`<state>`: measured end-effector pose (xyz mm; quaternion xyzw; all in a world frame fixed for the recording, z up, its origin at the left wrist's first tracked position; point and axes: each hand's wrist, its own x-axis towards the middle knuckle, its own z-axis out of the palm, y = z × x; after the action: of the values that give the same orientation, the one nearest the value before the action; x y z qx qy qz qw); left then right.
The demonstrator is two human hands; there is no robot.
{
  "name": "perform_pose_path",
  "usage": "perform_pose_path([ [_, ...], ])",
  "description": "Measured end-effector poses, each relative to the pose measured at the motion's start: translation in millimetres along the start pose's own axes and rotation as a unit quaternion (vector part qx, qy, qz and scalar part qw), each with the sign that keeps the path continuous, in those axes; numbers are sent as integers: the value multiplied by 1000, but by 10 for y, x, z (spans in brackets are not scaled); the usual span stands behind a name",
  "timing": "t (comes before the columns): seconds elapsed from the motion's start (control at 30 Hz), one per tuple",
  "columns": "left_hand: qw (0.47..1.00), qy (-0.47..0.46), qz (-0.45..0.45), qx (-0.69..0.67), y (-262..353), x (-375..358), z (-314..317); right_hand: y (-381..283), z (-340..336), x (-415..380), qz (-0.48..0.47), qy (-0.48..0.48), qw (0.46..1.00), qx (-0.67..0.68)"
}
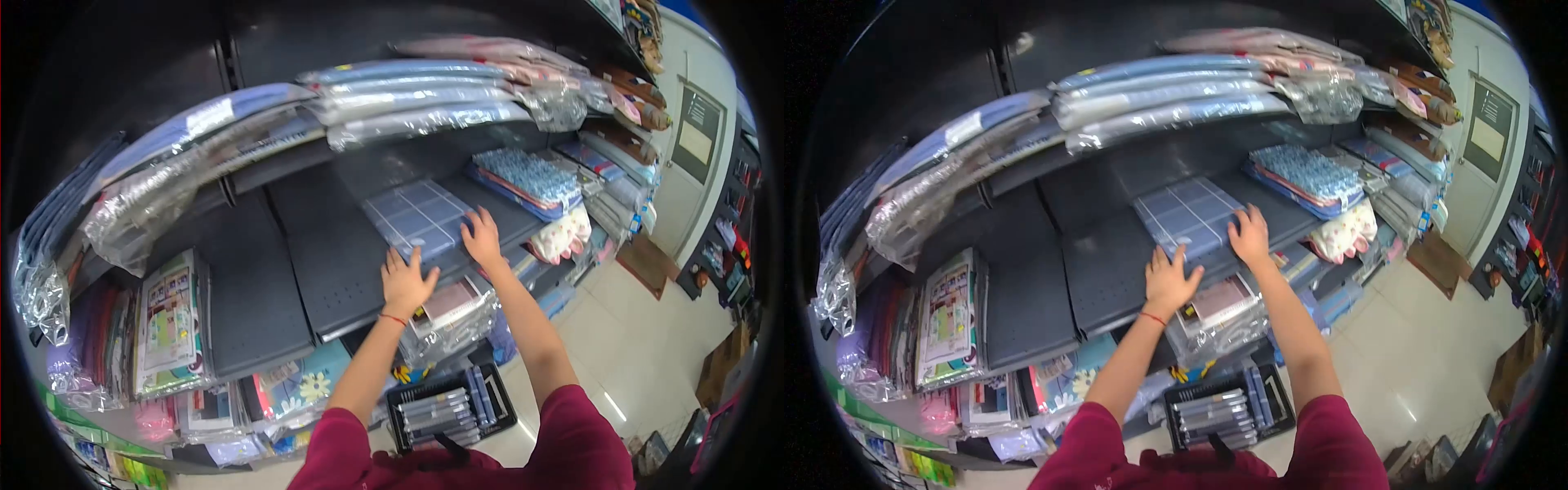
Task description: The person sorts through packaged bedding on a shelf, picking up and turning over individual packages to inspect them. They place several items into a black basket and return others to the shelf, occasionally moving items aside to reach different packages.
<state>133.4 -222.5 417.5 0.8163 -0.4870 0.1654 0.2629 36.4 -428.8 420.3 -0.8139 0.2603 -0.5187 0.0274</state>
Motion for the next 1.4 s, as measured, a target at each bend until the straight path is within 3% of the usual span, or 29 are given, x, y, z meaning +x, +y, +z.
perform_pose_path([
  [0.07,1000,-8,-7,17,32,0,-2,195,248,-91,60,18,991,-115],
  [0.17,1000,0,-4,2,43,19,-66,101,126,-52,152,-64,986,-20],
  [0.4,996,82,36,-12,71,-113,-189,147,-255,-450,73,-29,995,68],
  [0.57,992,44,80,-88,95,-719,-468,-22,-1316,-1131,-16,-25,998,61],
  [0.77,967,31,147,-205,1039,-1644,-956,-130,-2767,-2307,101,21,993,57],
  [0.83,954,-32,171,-244,1335,-1774,-894,-145,-3096,-2862,179,29,983,-7],
  [0.9,939,-112,189,-266,1571,-1852,-647,-156,-3281,-3390,260,32,964,-42],
  [1.0,877,-250,100,-399,1714,-2117,257,-97,-3224,-4285,436,-41,899,-22],
  [1.07,868,-282,66,-402,1730,-2308,874,-2,-2984,-4789,444,-63,894,12],
  [1.2,842,-348,16,-413,1519,-2612,1975,28,-2447,-5459,544,-146,819,109],
  [1.23,832,-368,0,-414,1461,-2666,2186,-14,-2380,-5544,530,-216,816,80],
  [1.33,815,-396,-13,-424,1344,-2777,2700,69,-2181,-5584,589,-201,775,110],
  [1.4,838,-401,-3,-371,1330,-2875,2942,368,-1979,-5752,597,-254,758,63],
])
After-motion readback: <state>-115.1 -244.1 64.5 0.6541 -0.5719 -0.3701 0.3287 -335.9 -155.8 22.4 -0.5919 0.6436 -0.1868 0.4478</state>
